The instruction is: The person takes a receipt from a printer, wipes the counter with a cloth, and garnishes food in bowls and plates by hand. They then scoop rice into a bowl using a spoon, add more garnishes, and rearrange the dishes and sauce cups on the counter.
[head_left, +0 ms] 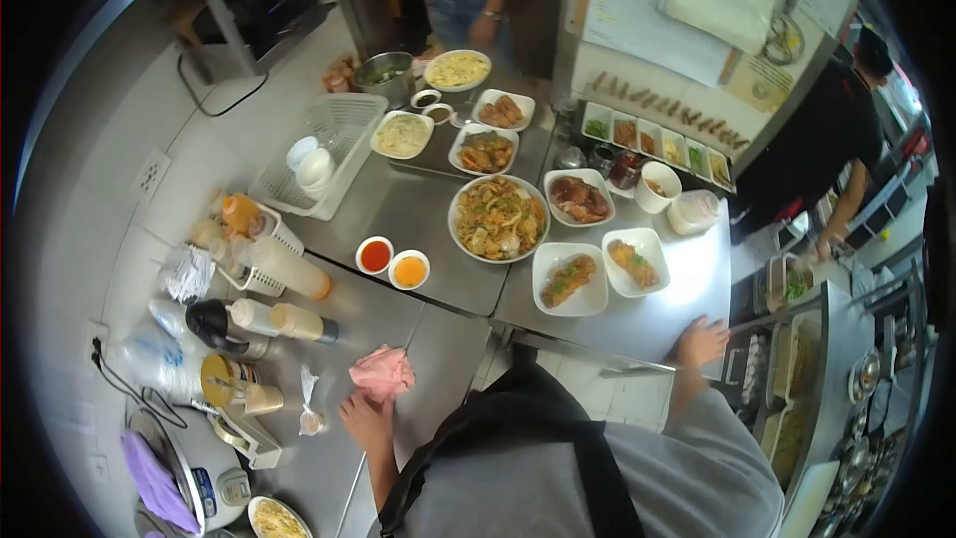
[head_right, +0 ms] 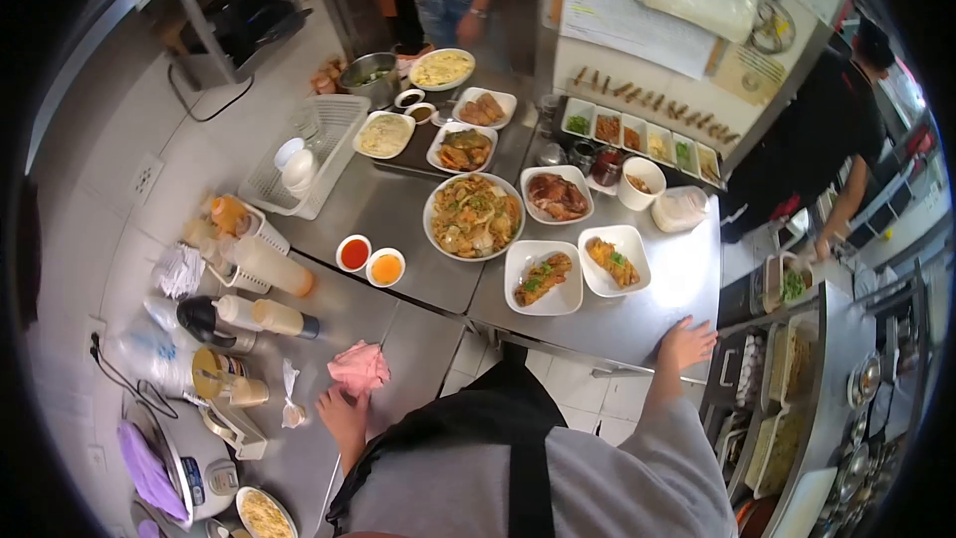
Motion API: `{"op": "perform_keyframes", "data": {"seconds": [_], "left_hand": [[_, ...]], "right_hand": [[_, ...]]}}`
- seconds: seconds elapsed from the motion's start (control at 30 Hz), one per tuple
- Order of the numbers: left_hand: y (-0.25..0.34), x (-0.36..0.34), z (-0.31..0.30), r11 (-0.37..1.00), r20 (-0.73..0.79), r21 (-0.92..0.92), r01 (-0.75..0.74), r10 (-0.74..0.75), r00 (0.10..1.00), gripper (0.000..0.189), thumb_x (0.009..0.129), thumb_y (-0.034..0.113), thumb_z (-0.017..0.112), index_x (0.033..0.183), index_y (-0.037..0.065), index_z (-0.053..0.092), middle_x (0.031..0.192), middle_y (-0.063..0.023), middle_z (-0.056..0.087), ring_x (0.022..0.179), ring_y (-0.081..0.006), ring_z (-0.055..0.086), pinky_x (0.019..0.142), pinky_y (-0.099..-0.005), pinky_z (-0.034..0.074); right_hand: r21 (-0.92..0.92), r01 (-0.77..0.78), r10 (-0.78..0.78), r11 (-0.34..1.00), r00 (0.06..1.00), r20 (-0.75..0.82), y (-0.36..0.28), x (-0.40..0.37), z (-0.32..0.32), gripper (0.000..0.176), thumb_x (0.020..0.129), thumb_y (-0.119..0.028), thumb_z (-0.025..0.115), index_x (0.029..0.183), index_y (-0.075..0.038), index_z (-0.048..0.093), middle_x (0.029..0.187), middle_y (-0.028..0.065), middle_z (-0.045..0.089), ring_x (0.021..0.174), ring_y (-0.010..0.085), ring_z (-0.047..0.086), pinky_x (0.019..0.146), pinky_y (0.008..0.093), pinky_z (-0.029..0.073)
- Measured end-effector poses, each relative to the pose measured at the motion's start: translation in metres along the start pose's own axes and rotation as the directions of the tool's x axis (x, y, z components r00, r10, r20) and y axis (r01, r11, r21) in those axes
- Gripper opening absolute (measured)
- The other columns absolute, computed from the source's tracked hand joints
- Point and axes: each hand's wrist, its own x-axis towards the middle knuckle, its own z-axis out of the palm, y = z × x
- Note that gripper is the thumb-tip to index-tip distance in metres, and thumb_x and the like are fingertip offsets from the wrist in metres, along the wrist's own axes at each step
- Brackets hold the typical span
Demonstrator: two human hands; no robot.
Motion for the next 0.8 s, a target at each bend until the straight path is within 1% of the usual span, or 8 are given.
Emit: {"op": "perform_keyframes", "data": {"seconds": [0.07,0.27,0.33,0.4,0.5,0.6,0.7,0.8], "left_hand": [[-0.013,-0.009,0.02,0.998,0.048,0.062,-0.03,0.027,0.998,0.021,0.083,0.021,0.059,0.093,0.003,0.063,0.091,-0.0184,0.061,0.089,-0.0388,0.054,0.081,-0.0481,0.041],[-0.035,-0.018,0.071,0.906,0.099,-0.379,0.186,-0.16,0.982,0.044,0.094,0.032,0.039,0.098,-0.002,0.066,0.081,-0.0254,0.063,0.073,-0.0432,0.059,0.068,-0.0511,0.046],[-0.048,-0.011,0.068,0.981,0.176,-0.021,0.195,-0.188,0.966,0.054,0.097,0.037,0.034,0.092,-0.005,0.066,0.081,-0.0255,0.064,0.07,-0.0441,0.061,0.064,-0.0499,0.048],[-0.023,-0.003,0.021,0.961,0.302,0.178,0.214,-0.26,0.917,0.055,0.097,0.039,0.034,0.091,-0.007,0.065,0.084,-0.0258,0.064,0.075,-0.0446,0.061,0.066,-0.0489,0.048],[-0.061,-0.004,0.022,0.995,0.289,0.097,0.013,-0.041,0.956,0.057,0.096,0.043,0.037,0.09,-0.007,0.064,0.084,-0.0251,0.065,0.078,-0.044,0.062,0.065,-0.0483,0.049],[-0.067,0.002,0.008,0.997,0.183,0.079,0.026,-0.04,0.982,0.056,0.093,0.046,0.043,0.085,-0.005,0.065,0.084,-0.0236,0.065,0.078,-0.0429,0.062,0.065,-0.048,0.049],[-0.044,0.027,-0.032,0.965,0.337,0.225,0.137,-0.209,0.918,0.048,0.089,0.043,0.056,0.082,-0.003,0.066,0.087,-0.0227,0.066,0.073,-0.0374,0.064,0.062,-0.0443,0.049],[-0.017,0.039,-0.065,0.977,0.305,-0.059,0.206,-0.179,0.936,0.037,0.085,0.033,0.065,0.075,-0.002,0.067,0.087,-0.0219,0.067,0.071,-0.03,0.064,0.06,-0.0392,0.048]], "right_hand": [[-0.026,0.011,-0.009,1.0,0.997,0.08,-0.003,0.002,-0.028,0.049,0.089,-0.044,0.048,0.123,-0.01,0.057,0.13,0.016,0.051,0.116,0.0314,0.049,0.094,0.0472,0.039],[0.058,-0.109,0.103,0.992,0.991,0.088,-0.004,0.001,-0.017,0.054,0.091,-0.043,0.044,0.134,-0.01,0.047,0.141,0.0179,0.041,0.132,0.032,0.036,0.107,0.0535,0.025],[0.074,-0.107,0.099,0.992,0.99,0.102,-0.007,0.0,-0.021,0.054,0.092,-0.042,0.043,0.135,-0.01,0.046,0.141,0.0179,0.041,0.132,0.0321,0.035,0.108,0.0533,0.023],[0.082,-0.112,0.103,0.99,0.989,0.102,-0.008,0.0,-0.023,0.055,0.092,-0.042,0.043,0.136,-0.009,0.045,0.142,0.0179,0.04,0.133,0.0321,0.035,0.108,0.053,0.023],[0.092,-0.118,0.107,0.989,0.987,0.124,-0.007,0.0,-0.024,0.055,0.092,-0.043,0.043,0.136,-0.009,0.044,0.143,0.0179,0.039,0.134,0.0319,0.033,0.109,0.0527,0.022],[0.082,-0.12,0.109,0.989,0.986,0.126,-0.007,0.002,-0.021,0.056,0.092,-0.043,0.043,0.136,-0.009,0.044,0.143,0.0178,0.038,0.134,0.0317,0.033,0.109,0.0528,0.022],[0.083,-0.128,0.115,0.988,0.983,0.143,-0.009,0.001,-0.025,0.056,0.092,-0.043,0.043,0.137,-0.01,0.044,0.143,0.0176,0.038,0.135,0.0319,0.032,0.109,0.0529,0.021],[0.095,-0.112,0.097,0.989,0.983,0.153,-0.007,0.001,-0.027,0.056,0.092,-0.043,0.043,0.137,-0.01,0.043,0.143,0.0183,0.038,0.134,0.0329,0.032,0.109,0.0538,0.021]]}}
